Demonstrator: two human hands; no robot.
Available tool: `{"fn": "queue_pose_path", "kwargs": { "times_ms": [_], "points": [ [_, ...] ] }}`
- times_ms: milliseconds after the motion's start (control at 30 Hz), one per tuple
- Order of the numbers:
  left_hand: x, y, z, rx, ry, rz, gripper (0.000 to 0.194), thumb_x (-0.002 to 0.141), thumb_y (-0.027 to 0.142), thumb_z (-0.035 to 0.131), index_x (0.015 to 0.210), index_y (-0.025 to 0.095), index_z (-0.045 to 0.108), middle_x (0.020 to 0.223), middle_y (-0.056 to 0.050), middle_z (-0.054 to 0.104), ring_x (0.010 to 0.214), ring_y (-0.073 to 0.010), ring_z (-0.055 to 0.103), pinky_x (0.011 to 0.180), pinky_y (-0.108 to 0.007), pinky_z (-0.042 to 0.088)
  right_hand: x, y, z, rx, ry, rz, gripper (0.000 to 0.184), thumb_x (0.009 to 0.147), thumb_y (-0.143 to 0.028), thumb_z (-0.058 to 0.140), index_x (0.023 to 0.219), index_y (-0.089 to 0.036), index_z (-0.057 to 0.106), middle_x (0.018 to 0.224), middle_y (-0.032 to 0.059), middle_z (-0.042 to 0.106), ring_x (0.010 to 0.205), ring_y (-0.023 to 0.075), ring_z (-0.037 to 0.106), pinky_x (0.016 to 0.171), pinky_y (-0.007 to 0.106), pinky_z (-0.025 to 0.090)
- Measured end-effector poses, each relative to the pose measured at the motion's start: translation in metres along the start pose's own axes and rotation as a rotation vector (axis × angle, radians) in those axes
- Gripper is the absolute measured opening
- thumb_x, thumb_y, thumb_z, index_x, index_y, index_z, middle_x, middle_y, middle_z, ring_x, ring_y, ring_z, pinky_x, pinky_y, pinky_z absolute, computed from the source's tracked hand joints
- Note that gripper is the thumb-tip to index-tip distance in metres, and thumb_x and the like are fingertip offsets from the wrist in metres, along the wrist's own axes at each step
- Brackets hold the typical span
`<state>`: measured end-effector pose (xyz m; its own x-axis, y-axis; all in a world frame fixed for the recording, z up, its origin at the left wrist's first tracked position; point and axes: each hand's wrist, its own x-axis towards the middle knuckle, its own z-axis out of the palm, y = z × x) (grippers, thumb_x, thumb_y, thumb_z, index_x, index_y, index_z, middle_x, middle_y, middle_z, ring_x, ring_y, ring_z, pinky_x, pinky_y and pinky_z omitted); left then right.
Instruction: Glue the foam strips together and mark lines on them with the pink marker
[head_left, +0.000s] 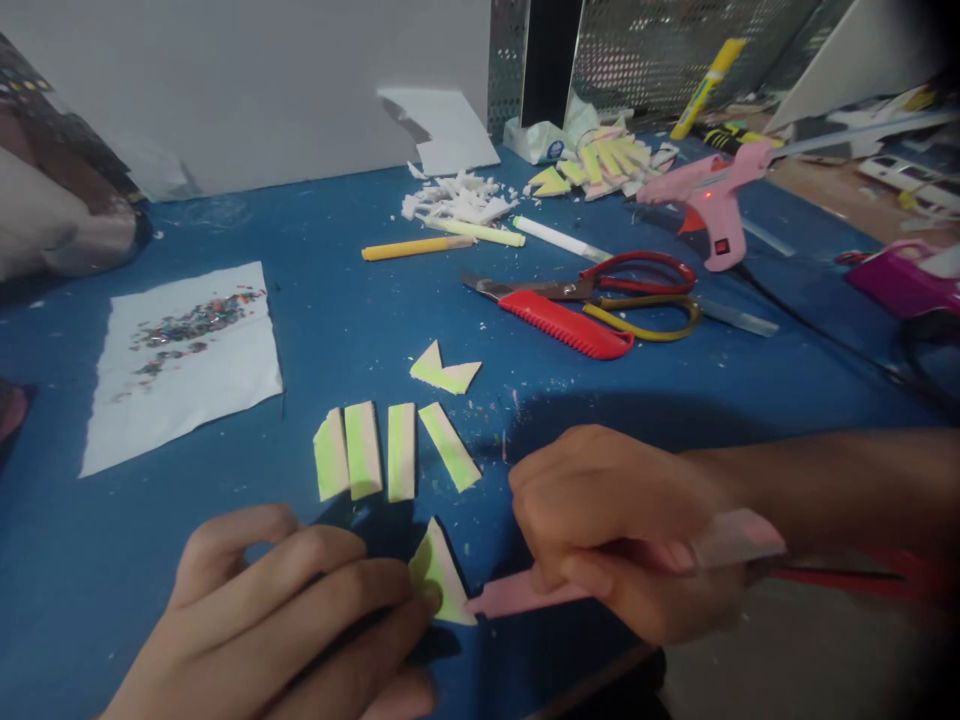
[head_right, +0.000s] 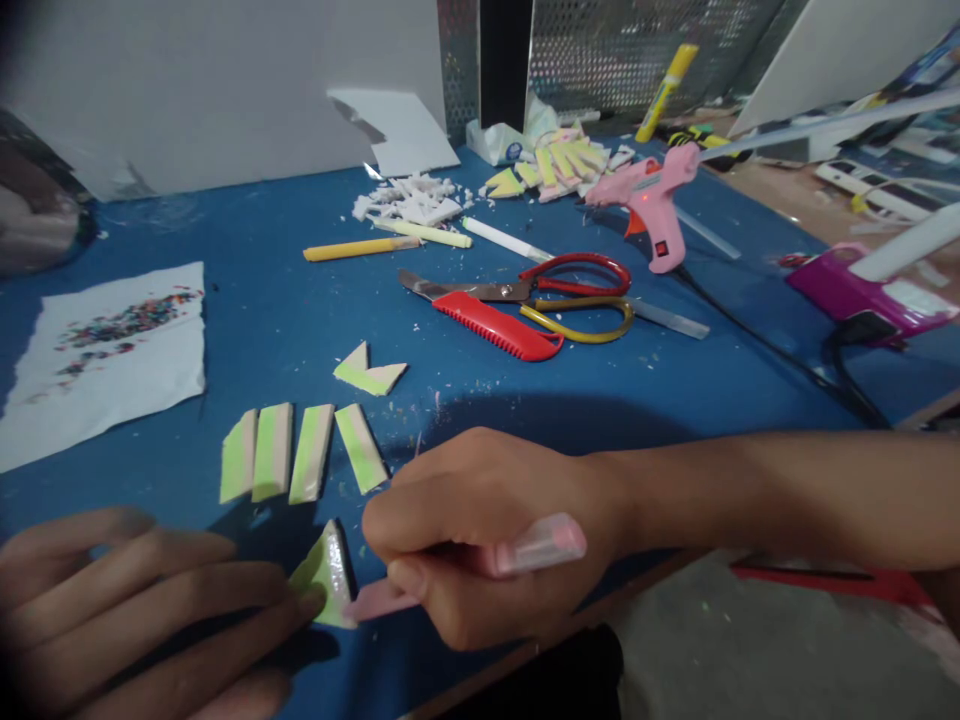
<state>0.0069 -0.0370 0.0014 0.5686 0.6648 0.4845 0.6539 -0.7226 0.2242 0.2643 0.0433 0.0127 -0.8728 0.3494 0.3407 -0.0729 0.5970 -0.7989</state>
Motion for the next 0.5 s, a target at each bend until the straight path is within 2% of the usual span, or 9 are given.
{"fn": "queue_pose_path", "kwargs": {
  "times_ms": [200, 333, 433, 500],
  "points": [
    [-0.0011, 0.0011, -0.0002, -0.007, 0.001, -0.005, 0.029, 0.1, 0.042, 0.048, 0.087, 0.034, 0.073, 0.078, 0.009, 0.073, 0.072, -0.0154, 0.06, 0.08, -0.039, 0.035, -0.0007, 0.0007, -0.0014, 0.042, -0.051, -0.018, 0.015, 0.077, -0.007, 0.043, 0.073, -0.021, 0.038, 0.064, -0.0031, 0.048, 0.06, 0.0102, 0.046, 0.06, 0.024, 0.038],
    [-0.0028, 0.0009, -0.0011, -0.017, -0.006, -0.011, 0.026, 0.099, 0.041, 0.051, 0.089, 0.033, 0.074, 0.079, 0.008, 0.073, 0.074, -0.0162, 0.06, 0.081, -0.04, 0.035, -0.0013, 0.0023, -0.001, 0.044, -0.032, 0.013, 0.017, 0.081, -0.01, 0.043, 0.071, -0.021, 0.036, 0.063, -0.0031, 0.047, 0.061, 0.0102, 0.045, 0.06, 0.024, 0.037],
    [-0.0043, -0.0001, -0.0003, -0.009, -0.01, -0.003, 0.025, 0.099, 0.041, 0.051, 0.091, 0.034, 0.074, 0.081, 0.008, 0.073, 0.075, -0.0171, 0.06, 0.083, -0.041, 0.035, -0.0017, 0.0034, -0.0018, 0.093, -0.055, -0.029, 0.016, 0.084, -0.014, 0.041, 0.071, -0.021, 0.035, 0.063, -0.003, 0.047, 0.061, 0.0101, 0.048, 0.06, 0.023, 0.039],
    [-0.0047, -0.0004, 0.0004, -0.003, 0.0, 0.007, 0.026, 0.099, 0.042, 0.05, 0.091, 0.034, 0.074, 0.08, 0.008, 0.073, 0.075, -0.0168, 0.06, 0.084, -0.04, 0.035, -0.0017, 0.0035, -0.0028, 0.055, -0.022, -0.023, 0.014, 0.083, -0.012, 0.041, 0.073, -0.021, 0.036, 0.064, -0.0028, 0.047, 0.062, 0.0106, 0.049, 0.061, 0.024, 0.039]
  ]
}}
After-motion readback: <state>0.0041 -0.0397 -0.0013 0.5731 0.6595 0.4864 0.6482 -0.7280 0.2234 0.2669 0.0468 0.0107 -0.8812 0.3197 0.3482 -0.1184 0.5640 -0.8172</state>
